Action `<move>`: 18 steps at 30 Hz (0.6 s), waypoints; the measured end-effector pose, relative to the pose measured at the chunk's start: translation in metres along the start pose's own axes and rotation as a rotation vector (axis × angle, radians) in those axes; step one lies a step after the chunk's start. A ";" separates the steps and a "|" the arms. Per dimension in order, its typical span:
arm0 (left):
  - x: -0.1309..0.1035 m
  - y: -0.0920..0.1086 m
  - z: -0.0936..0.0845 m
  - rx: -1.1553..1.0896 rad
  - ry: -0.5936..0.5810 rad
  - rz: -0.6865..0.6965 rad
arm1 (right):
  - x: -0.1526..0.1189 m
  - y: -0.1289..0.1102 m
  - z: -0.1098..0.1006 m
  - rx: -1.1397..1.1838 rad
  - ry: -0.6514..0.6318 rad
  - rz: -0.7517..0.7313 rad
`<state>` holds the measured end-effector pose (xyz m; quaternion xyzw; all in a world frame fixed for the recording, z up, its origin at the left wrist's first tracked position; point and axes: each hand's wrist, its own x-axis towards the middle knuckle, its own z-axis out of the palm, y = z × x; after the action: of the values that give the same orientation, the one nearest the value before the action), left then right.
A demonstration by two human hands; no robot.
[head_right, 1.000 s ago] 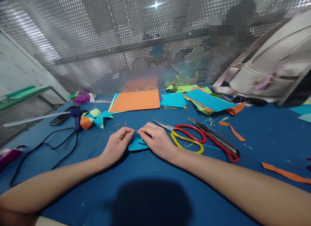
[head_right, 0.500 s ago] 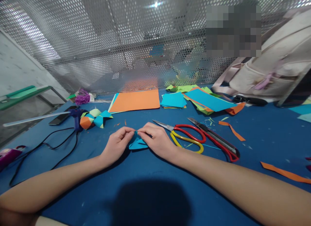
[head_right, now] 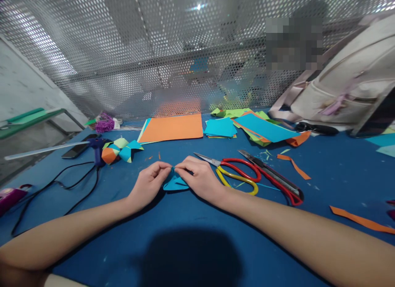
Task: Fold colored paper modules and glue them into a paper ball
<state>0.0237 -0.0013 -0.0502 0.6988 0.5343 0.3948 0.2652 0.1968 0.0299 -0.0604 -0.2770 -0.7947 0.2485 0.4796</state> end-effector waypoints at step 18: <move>0.001 -0.001 0.001 -0.023 -0.061 -0.034 | 0.001 -0.003 0.001 -0.039 -0.003 0.005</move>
<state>0.0240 -0.0002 -0.0512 0.6982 0.5332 0.3751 0.2959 0.1953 0.0284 -0.0586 -0.2881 -0.7993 0.2345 0.4723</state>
